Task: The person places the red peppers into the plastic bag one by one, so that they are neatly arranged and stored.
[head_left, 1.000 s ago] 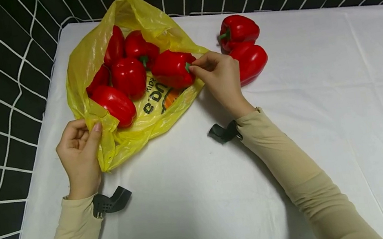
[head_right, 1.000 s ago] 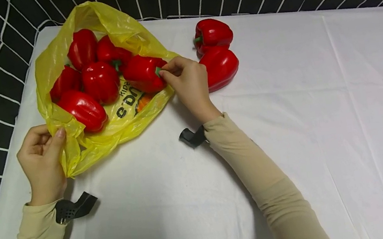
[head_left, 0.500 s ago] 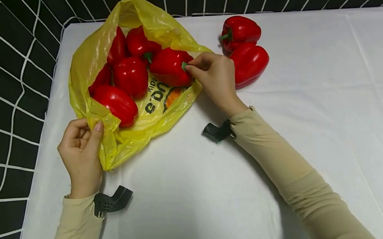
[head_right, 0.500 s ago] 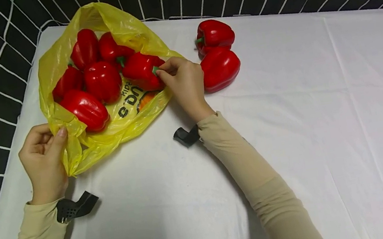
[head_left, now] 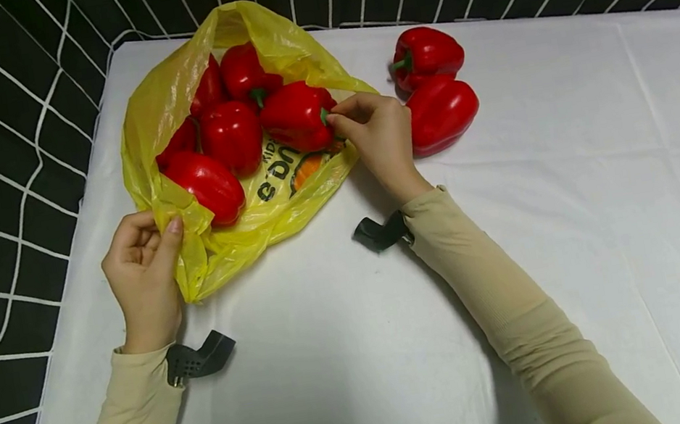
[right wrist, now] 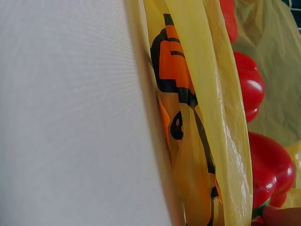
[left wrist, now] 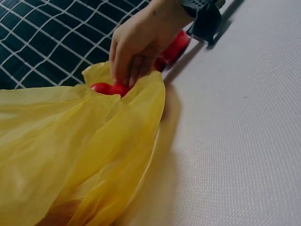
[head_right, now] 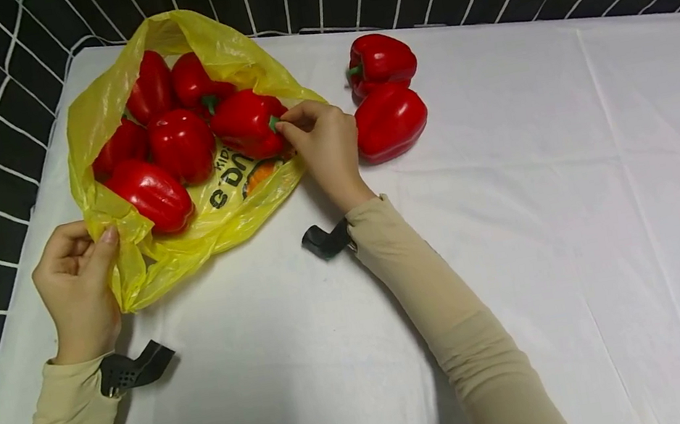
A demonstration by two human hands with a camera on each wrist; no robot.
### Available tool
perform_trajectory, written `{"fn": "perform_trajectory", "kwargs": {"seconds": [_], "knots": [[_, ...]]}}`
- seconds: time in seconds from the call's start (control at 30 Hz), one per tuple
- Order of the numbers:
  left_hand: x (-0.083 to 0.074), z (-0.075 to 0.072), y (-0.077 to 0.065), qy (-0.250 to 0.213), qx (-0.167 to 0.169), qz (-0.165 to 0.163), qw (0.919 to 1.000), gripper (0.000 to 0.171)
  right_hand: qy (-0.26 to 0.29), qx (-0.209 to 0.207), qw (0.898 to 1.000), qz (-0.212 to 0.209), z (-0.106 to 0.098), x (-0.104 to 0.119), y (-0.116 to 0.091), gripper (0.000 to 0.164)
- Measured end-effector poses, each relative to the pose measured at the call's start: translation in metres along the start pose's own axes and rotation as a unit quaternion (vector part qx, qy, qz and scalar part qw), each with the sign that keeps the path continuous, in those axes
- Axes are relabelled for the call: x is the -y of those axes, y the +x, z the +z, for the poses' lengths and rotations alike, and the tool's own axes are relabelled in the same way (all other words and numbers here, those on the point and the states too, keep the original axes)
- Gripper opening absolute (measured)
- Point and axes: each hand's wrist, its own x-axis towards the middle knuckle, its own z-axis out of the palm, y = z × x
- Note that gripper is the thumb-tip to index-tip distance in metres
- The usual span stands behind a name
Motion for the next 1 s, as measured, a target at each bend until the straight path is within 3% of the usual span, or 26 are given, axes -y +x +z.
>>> {"fn": "perform_trajectory", "kwargs": {"seconds": [0.6,1.0], "knots": [[0.0008,-0.0014,0.0005,-0.006,-0.003,0.006,1.0,0.015,0.071,0.081,0.994,0.015,0.0027,0.0016,0.0015,0.034],[-0.0011,-0.0011,0.0008,0.015,-0.007,0.007,0.9998,0.015,0.068,0.082,0.994,0.011,0.0007,0.0022,-0.0008,0.036]]}}
